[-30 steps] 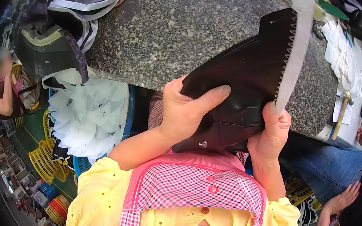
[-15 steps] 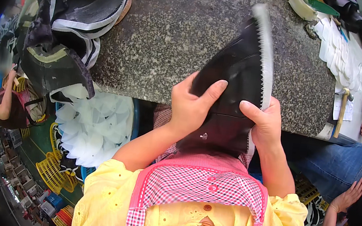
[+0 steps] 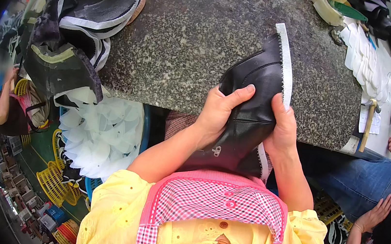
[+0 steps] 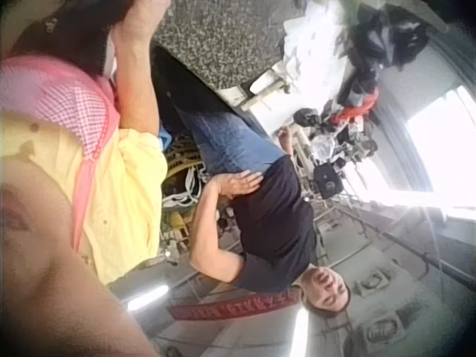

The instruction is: The person attaches white reinforcement inserts to shoe upper pieces by hand, pressing the edges together and folding each piece into shape.

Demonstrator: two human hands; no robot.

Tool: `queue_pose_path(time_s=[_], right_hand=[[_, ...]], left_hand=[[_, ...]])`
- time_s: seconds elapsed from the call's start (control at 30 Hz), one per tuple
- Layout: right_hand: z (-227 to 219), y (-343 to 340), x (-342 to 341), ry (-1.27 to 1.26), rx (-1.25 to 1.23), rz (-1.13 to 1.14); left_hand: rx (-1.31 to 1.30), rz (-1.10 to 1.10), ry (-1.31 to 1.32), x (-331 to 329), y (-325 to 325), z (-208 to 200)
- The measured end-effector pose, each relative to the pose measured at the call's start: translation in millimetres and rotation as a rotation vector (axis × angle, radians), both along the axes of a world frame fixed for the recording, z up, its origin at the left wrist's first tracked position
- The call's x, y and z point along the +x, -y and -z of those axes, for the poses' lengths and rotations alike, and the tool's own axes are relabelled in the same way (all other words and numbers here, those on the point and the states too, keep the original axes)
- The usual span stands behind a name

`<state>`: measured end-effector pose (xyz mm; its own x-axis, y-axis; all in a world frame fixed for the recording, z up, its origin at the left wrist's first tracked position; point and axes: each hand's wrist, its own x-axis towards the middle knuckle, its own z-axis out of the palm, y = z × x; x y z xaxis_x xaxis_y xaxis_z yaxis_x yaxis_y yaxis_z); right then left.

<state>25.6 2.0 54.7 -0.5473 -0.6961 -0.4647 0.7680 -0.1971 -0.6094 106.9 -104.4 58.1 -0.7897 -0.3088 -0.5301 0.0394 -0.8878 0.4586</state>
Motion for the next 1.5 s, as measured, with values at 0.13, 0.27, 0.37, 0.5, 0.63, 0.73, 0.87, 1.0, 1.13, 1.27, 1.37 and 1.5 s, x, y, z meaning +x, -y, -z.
queue_pose_path(time_s=[0.13, 0.27, 0.37, 0.5, 0.63, 0.73, 0.87, 1.0, 1.13, 1.27, 1.37, 1.5], right_hand=[[-8, -3, -2, -0.252, 0.127, -0.139], [-16, 3, 2, -0.191, 0.067, -0.101], [-15, 1, 4, -0.159, 0.030, -0.114], [-9, -3, 8, -0.228, 0.053, -0.083], [-6, -1, 0, -0.192, 0.029, -0.160], [1, -4, 1, -0.265, -0.011, -0.207], [9, -7, 4, -0.173, -0.113, -0.154], [10, 3, 2, 0.119, -0.180, -0.053], [-2, -1, -25, -0.462, 0.061, -0.340], [-77, 21, -53, -0.869, 0.111, -0.534], [-126, 63, -66, -1.650, 0.236, -1.039], [-145, 86, -69, -2.228, 0.289, -0.985]], left_hand=[[-0.874, -0.114, 0.039, 7, 0, 1], [-0.367, -0.061, 0.032, 3, 7, -6], [-0.262, -0.037, -0.045, 3, 10, 7], [-0.512, 0.082, -0.175, 12, 22, 3], [-0.608, 0.098, -0.112, 13, 27, 0], [-0.423, 0.039, -0.112, 13, 27, 5], [-0.168, 0.024, -0.128, 12, 12, 11], [0.076, -0.030, -0.149, 5, 7, 25], [-0.097, -0.216, -0.001, -1, 30, 21], [-1.420, -0.446, 0.334, 16, 90, 5], [-2.140, -0.357, 0.039, 17, 101, -67], [-1.871, 0.519, 0.109, 10, 84, -72]])
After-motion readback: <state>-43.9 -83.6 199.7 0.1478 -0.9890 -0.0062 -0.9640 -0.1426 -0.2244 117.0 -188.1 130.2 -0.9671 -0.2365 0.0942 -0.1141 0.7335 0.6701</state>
